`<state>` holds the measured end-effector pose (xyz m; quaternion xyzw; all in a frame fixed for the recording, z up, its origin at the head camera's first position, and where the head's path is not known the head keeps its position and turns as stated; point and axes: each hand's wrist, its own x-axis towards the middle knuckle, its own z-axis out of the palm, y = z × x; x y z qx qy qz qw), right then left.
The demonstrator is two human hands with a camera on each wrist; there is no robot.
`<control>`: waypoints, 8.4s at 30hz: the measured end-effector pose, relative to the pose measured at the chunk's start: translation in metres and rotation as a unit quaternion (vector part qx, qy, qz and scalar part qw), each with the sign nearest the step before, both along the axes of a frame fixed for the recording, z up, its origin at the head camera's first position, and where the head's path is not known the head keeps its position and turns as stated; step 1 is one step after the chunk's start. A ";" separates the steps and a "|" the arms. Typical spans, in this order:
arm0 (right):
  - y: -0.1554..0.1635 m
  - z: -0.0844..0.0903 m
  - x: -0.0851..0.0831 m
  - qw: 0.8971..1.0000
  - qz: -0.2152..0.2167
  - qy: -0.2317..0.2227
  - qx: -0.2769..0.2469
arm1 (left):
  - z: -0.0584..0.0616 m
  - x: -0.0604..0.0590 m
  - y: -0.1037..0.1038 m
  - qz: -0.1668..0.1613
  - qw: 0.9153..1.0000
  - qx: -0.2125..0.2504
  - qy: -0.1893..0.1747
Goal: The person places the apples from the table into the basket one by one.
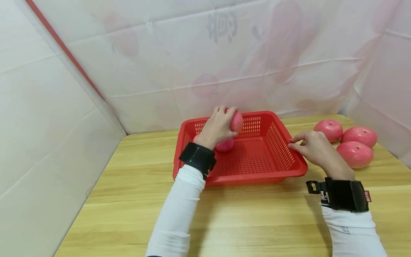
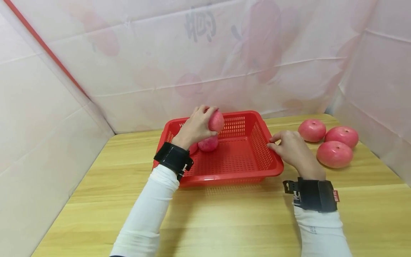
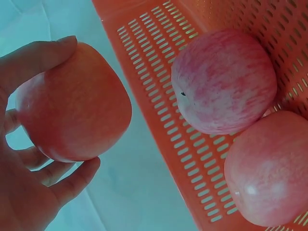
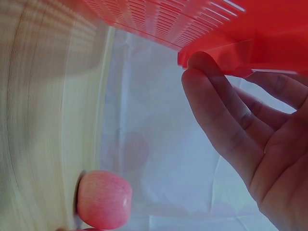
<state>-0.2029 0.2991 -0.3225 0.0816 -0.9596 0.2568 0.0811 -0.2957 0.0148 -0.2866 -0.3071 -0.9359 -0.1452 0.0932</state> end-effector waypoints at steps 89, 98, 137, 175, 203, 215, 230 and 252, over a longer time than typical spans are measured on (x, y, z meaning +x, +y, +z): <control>-0.002 0.005 0.003 1.000 -0.003 -0.005 0.003 | -0.036 -0.016 0.062 -0.014 0.982 -0.183 -0.037; -0.001 0.004 0.002 1.000 -0.005 -0.010 0.003 | -0.036 -0.015 0.065 -0.016 0.979 -0.198 -0.045; 0.002 0.002 0.001 1.000 0.005 0.006 0.006 | 0.009 -0.002 0.034 -0.009 0.984 -0.177 -0.010; 0.004 0.003 0.001 1.000 0.005 -0.001 -0.001 | 0.026 0.015 -0.055 0.023 0.994 -0.102 0.014; 0.003 0.004 0.001 1.000 0.006 -0.004 -0.001 | 0.013 0.022 -0.127 0.063 0.996 -0.067 -0.009; 0.004 0.004 0.001 1.000 0.006 -0.001 0.002 | -0.007 0.032 -0.154 0.065 0.996 0.002 -0.066; 0.004 0.003 0.001 1.000 0.005 0.005 0.003 | -0.040 0.038 -0.164 0.074 0.991 0.103 -0.040; 0.009 -0.002 0.000 1.000 0.015 0.022 0.002 | -0.040 0.041 -0.163 0.059 0.991 0.106 -0.050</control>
